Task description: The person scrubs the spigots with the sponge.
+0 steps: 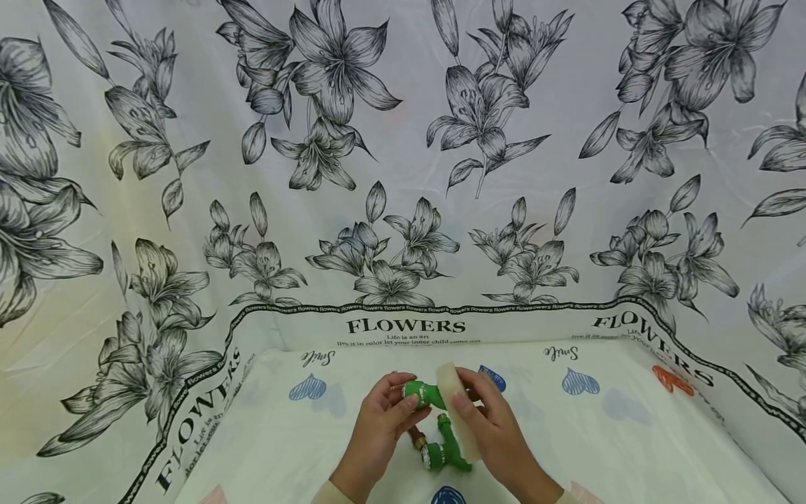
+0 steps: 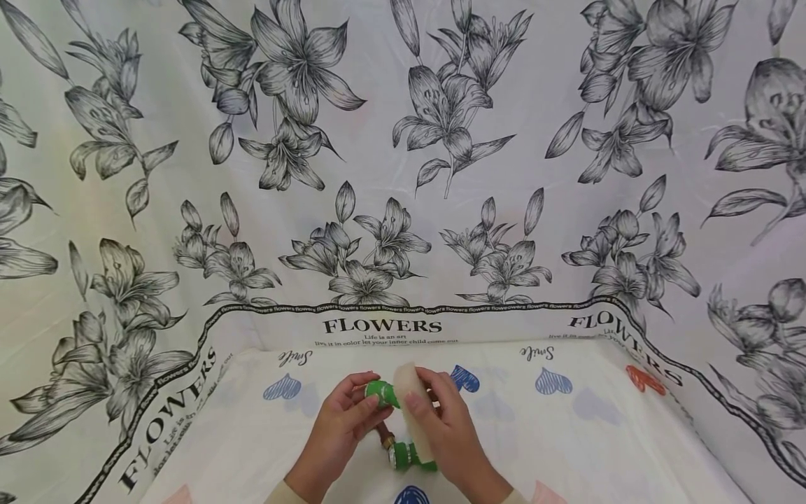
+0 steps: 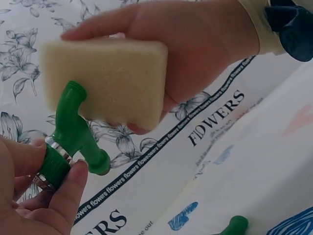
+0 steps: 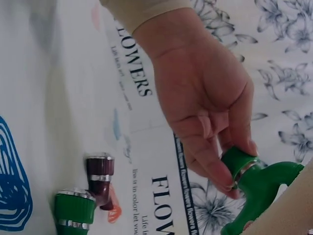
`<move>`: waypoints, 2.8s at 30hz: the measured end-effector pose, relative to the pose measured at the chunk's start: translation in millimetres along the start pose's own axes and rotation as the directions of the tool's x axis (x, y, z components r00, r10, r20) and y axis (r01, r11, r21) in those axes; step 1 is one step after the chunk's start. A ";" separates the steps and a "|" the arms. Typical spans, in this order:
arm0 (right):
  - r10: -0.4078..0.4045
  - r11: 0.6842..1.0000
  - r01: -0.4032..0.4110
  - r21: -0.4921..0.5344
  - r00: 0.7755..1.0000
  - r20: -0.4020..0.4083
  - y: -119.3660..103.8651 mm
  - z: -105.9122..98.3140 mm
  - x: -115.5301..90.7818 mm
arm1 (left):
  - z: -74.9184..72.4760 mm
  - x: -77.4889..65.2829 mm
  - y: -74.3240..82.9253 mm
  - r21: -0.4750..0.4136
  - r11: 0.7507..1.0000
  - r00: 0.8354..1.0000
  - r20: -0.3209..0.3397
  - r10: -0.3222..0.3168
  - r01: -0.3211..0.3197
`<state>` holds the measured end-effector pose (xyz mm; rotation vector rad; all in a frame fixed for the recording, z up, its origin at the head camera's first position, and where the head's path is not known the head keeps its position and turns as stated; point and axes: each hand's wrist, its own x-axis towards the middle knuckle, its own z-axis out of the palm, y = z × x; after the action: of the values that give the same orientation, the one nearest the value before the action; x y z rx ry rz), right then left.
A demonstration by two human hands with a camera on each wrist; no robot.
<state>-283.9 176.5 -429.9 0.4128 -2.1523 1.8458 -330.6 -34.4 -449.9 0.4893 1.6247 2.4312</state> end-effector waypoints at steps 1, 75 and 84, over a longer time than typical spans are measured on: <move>-0.004 1.000 0.004 0.012 1.000 0.013 -2.0 0.1 -0.4 | -0.1 0.4 -0.4 0.001 1.000 1.000 -0.007 0.000 0.000; -0.154 0.983 0.143 -0.115 0.984 -0.089 -14.3 12.1 -4.7 | 24.0 -8.2 -4.1 0.237 0.970 0.994 0.080 -0.078 0.057; -0.189 0.949 0.151 -0.276 0.975 -0.116 -2.2 9.0 -2.2 | 31.5 -13.1 -0.6 0.211 0.976 0.992 0.105 -0.073 0.049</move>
<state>-281.2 167.4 -430.1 0.3815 -2.1539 1.4251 -306.9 -11.2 -441.7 0.5872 1.8268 2.1589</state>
